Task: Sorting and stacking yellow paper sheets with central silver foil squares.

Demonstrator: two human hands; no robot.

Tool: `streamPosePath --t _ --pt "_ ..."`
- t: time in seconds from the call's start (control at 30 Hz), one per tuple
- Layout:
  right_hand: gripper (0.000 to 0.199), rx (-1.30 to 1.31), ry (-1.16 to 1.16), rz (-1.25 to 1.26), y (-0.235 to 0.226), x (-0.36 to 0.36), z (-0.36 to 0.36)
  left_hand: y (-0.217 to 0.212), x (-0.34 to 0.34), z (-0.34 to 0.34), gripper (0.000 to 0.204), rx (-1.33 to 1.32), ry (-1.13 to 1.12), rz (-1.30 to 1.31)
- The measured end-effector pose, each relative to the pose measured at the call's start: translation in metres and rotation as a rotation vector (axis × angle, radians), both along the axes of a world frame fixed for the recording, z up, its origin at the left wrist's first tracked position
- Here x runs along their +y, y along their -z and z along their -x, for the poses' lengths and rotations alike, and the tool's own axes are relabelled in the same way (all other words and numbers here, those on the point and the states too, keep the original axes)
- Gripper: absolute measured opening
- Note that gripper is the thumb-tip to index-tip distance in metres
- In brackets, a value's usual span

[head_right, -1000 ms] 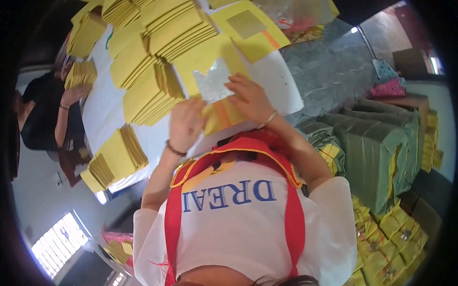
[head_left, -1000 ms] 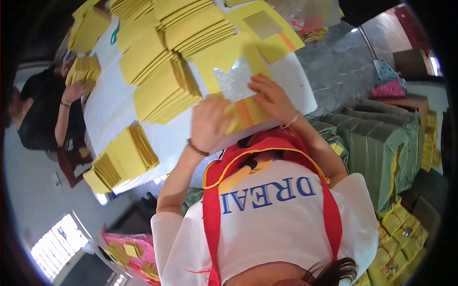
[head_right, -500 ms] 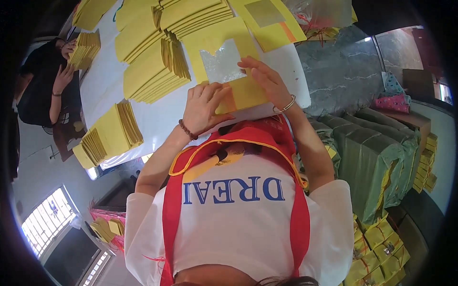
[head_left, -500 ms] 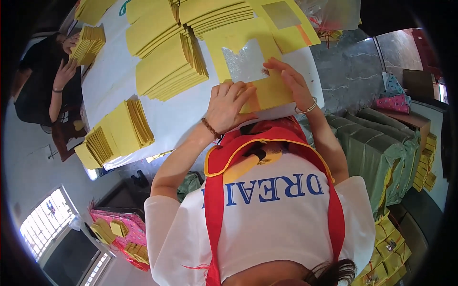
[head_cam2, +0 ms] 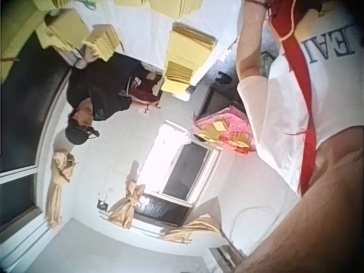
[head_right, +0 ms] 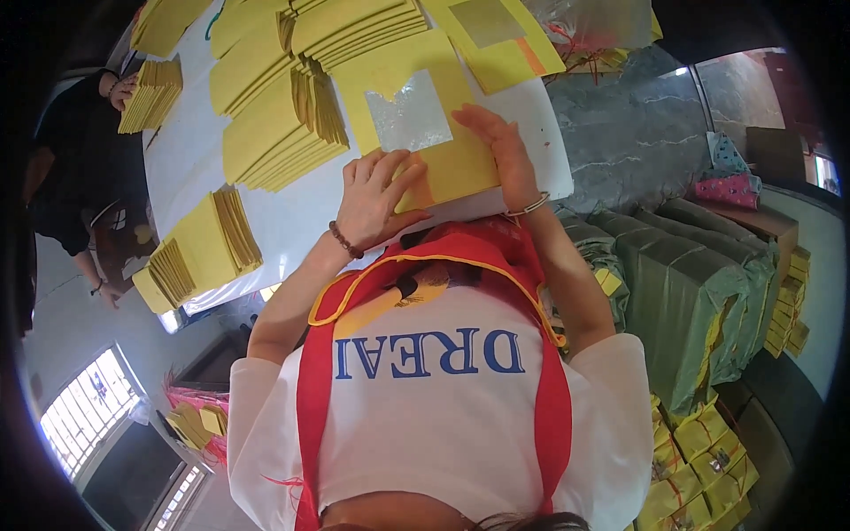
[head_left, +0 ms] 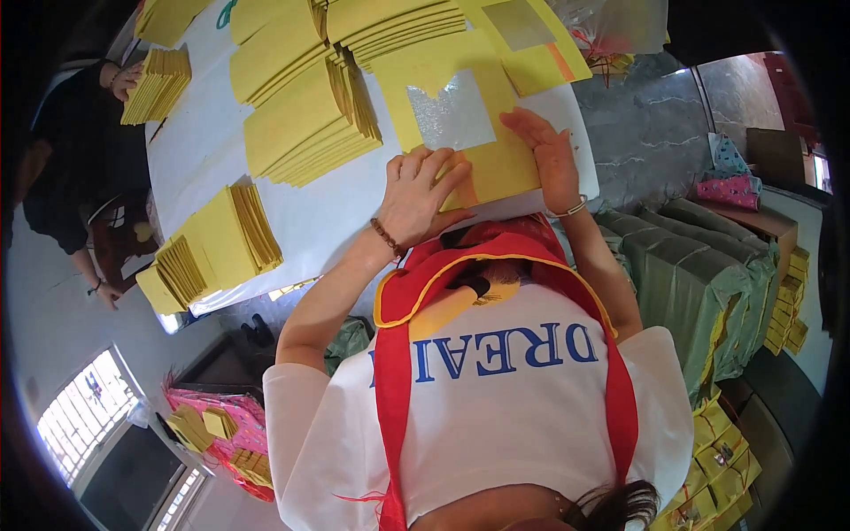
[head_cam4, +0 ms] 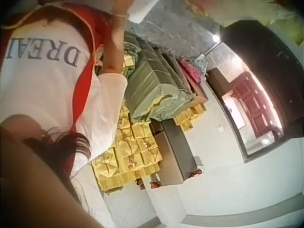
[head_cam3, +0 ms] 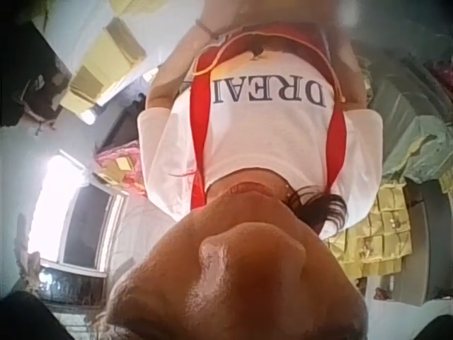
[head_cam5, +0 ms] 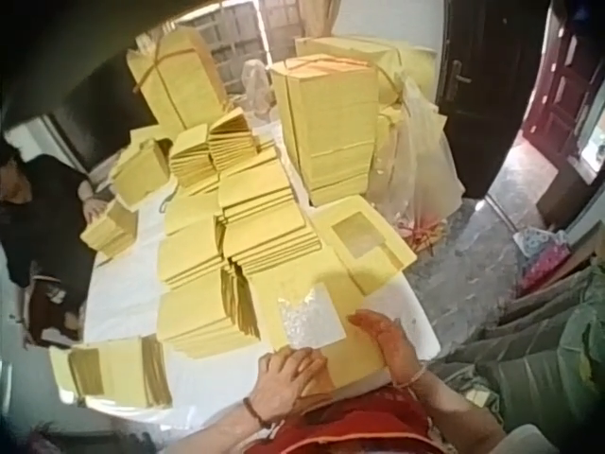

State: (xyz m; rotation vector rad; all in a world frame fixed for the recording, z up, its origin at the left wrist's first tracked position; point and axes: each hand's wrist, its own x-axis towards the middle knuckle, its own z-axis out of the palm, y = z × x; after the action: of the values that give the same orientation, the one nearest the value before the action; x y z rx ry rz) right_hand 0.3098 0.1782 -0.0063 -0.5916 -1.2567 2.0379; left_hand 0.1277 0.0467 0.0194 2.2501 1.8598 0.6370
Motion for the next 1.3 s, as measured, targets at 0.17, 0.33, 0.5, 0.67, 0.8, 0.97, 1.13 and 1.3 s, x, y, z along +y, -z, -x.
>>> streamPosePath --t 0.17,0.33,0.5,0.67,0.8,0.97,1.13,1.3 --pt "0.065 0.025 0.002 -0.062 0.000 0.006 -0.007 0.000 -0.002 -0.002 0.057 -0.003 -0.020 -0.011" --pt "0.063 0.074 -0.021 0.011 -0.003 0.002 -0.009 -0.001 -0.002 -0.001 0.052 -0.039 -0.016 -0.035" --pt "0.056 -0.298 -0.029 -0.478 0.002 0.005 -0.018 -0.006 -0.001 0.001 0.046 -0.063 -0.015 -0.011" --pt "0.056 -0.345 -0.055 -0.502 0.006 0.010 -0.023 -0.002 0.000 0.000 0.022 -0.197 0.027 -0.056" --pt "0.057 -0.331 -0.033 -0.459 0.009 0.008 -0.022 -0.006 0.006 0.003 0.011 -0.441 0.027 0.016" --pt "0.051 -0.323 -0.054 -0.414 0.006 0.007 -0.024 -0.008 0.013 0.012 0.014 -0.594 -0.084 0.247" --pt "0.041 -0.311 -0.119 -0.284 0.001 0.007 -0.026 -0.015 0.021 0.020 0.022 -0.677 -0.158 0.477" --pt "0.059 -0.439 -0.131 -0.461 0.002 0.008 -0.024 -0.022 0.026 0.023 0.021 -0.674 -0.179 0.604"
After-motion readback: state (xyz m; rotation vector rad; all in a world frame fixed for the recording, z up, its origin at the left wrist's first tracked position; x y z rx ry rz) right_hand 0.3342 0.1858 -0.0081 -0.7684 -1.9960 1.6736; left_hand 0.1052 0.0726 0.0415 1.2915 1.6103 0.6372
